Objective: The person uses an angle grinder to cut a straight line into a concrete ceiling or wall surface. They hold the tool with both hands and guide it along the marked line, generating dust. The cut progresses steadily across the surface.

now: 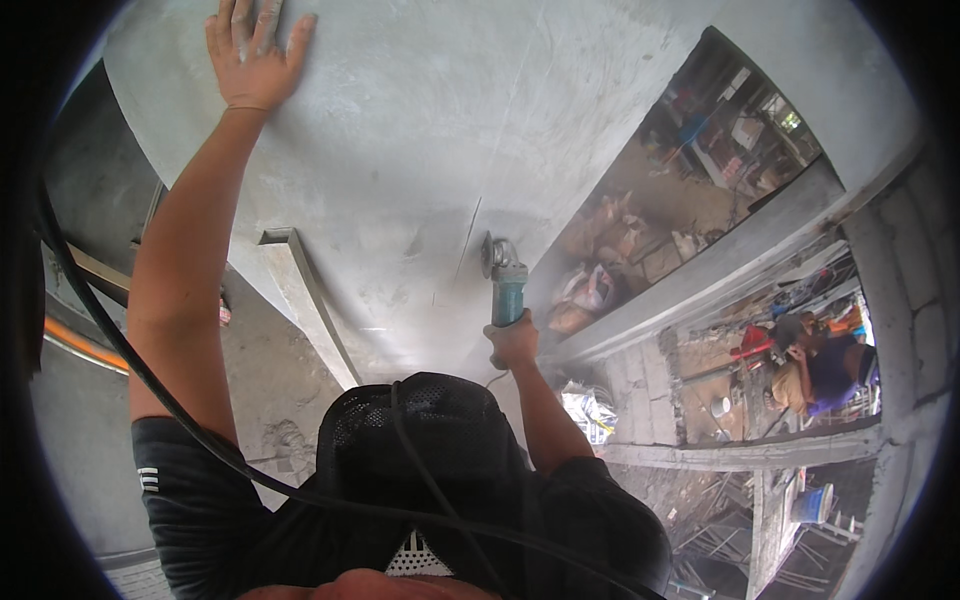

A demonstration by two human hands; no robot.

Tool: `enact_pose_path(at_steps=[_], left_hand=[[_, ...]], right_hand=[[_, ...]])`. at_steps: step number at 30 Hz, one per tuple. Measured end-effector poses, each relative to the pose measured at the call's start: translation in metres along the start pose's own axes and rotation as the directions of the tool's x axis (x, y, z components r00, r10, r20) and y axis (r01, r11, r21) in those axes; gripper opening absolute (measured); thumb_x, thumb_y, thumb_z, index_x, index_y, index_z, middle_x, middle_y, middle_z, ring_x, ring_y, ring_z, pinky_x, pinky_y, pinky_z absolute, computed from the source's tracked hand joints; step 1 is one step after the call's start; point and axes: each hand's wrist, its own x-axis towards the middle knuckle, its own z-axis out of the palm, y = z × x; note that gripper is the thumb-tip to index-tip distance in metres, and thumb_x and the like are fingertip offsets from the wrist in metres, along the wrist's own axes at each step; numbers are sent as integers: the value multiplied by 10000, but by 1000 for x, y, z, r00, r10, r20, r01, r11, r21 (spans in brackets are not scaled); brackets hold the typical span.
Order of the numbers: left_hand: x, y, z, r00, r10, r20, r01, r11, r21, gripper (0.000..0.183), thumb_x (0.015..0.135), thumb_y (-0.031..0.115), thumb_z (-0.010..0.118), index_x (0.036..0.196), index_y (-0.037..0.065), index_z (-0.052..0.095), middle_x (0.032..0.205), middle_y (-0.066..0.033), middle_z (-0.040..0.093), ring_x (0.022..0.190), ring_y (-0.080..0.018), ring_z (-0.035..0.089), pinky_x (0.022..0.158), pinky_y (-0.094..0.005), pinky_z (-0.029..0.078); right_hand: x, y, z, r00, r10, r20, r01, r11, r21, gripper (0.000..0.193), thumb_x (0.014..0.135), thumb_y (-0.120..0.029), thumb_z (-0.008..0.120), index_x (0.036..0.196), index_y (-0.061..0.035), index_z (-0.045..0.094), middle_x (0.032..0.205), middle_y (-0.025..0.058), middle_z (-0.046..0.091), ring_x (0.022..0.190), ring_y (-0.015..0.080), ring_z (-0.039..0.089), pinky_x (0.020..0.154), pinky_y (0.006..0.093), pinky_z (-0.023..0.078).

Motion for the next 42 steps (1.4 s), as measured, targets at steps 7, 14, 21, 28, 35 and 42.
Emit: enact_pose_path(at_steps=[7,14,21,28,35,42], left_hand=[[0,-2,-3,1000,1,-7,-1,1000,-14,751,1028,455,682,1670,117,491,1825,-212,280,1677,-466,229,1328,-658,221],[2,-4,-7,1000,-6,-21,5,999,-34,739,1022,464,695,1647,108,526,1813,-211,308,1665,-466,258,1327,-658,229],[2,-3,-8,1000,-28,-5,28,999,-45,718,1016,463,709,1630,123,556,1810,-196,323,1661,-457,276,1327,-654,235],[2,-3,-8,999,-29,-28,27,997,-74,701,1012,454,713,1622,138,571,1813,-194,319,1669,-452,268,1323,-662,240],[4,-2,-7,999,-31,-17,30,998,-49,717,1013,461,705,1633,132,557,1810,-195,331,1670,-450,272,1326,-659,230],[0,-7,-5,999,-17,-33,14,997,-75,725,1012,464,708,1637,133,547,1810,-195,326,1670,-452,266,1322,-662,237]], right_hand=[[-12,-4,-16,999,-45,-5,46,999,20,779,709,-345,905,1334,6,601,1174,275,787,1110,440,782,997,497,619],[-16,-15,-25,998,-54,-18,54,999,8,806,707,-346,915,1340,50,613,1204,284,776,1134,438,774,1012,495,607],[-9,-14,-22,997,-75,-15,75,997,-11,810,695,-340,909,1316,85,609,1184,301,773,1114,442,779,993,489,616],[-5,-16,-20,998,-70,-11,70,998,-4,806,699,-327,907,1326,84,610,1172,281,778,1095,422,786,986,479,618],[-1,-9,-12,995,-96,-28,96,995,15,771,714,-339,900,1318,42,609,1155,281,789,1086,432,790,988,492,618],[-6,-13,-21,995,-95,-22,94,995,-16,787,711,-339,907,1328,45,606,1185,292,783,1103,452,782,995,495,617]])
